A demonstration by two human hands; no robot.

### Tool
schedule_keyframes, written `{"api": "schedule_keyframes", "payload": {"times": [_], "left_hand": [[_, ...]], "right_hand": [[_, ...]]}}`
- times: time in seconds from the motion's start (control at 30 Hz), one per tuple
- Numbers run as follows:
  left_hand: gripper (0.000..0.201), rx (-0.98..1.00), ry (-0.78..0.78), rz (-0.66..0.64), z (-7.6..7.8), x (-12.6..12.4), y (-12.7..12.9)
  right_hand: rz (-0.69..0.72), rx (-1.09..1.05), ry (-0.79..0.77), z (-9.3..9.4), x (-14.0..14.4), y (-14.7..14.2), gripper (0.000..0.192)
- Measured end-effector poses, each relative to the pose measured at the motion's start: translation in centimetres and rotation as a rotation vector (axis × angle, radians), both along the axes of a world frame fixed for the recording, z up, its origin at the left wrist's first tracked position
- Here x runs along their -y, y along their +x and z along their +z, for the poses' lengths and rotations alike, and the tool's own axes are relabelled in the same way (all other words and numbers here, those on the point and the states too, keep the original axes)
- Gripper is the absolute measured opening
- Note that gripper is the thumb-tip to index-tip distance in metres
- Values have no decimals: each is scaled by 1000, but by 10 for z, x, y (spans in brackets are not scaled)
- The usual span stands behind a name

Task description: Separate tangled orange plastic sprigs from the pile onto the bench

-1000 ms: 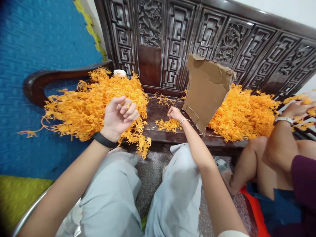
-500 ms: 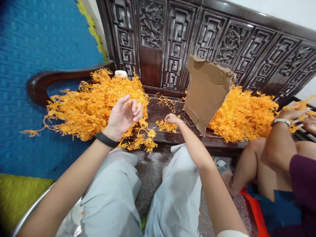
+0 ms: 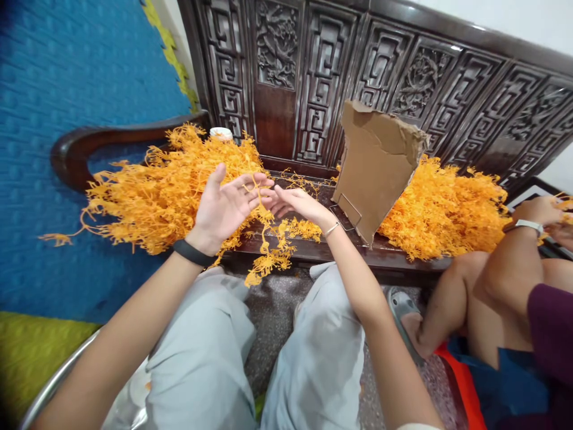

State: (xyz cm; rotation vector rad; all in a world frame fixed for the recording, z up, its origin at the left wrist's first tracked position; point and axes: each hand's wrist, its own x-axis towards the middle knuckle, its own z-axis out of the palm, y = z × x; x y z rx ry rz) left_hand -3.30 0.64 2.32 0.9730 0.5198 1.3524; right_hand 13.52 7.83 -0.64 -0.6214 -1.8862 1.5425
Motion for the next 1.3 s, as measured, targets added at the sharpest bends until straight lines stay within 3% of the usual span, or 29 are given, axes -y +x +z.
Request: {"api": "schedule_keyframes", "payload": {"times": [0.3,0.5,0.7,0.8,0.9,1.0,1.3], "left_hand": [[50,-42,116,99,-3,1,-1],[38,-106,222,89,-7,3,3],[71,-168,267,112,-6,8,8],[88,-225,271,200,-10,5,10],[69,-317,161,239,-13,3,12],[36,-370,68,150,-13,3,13],[34,-422,106,124,-11,0,7]], "right_hand": [[93,60,100,18,20,6,33],[27,135,212,20,37,-8,25],[-50,80,259,22,44,-15,23],[-88,-6,243,22,46,-15,28],[-126,-51,270,23,48,-15,27],[-194,-42,334,24,49,-14,25],[-338,-75,401,30,46,-7,22]]}}
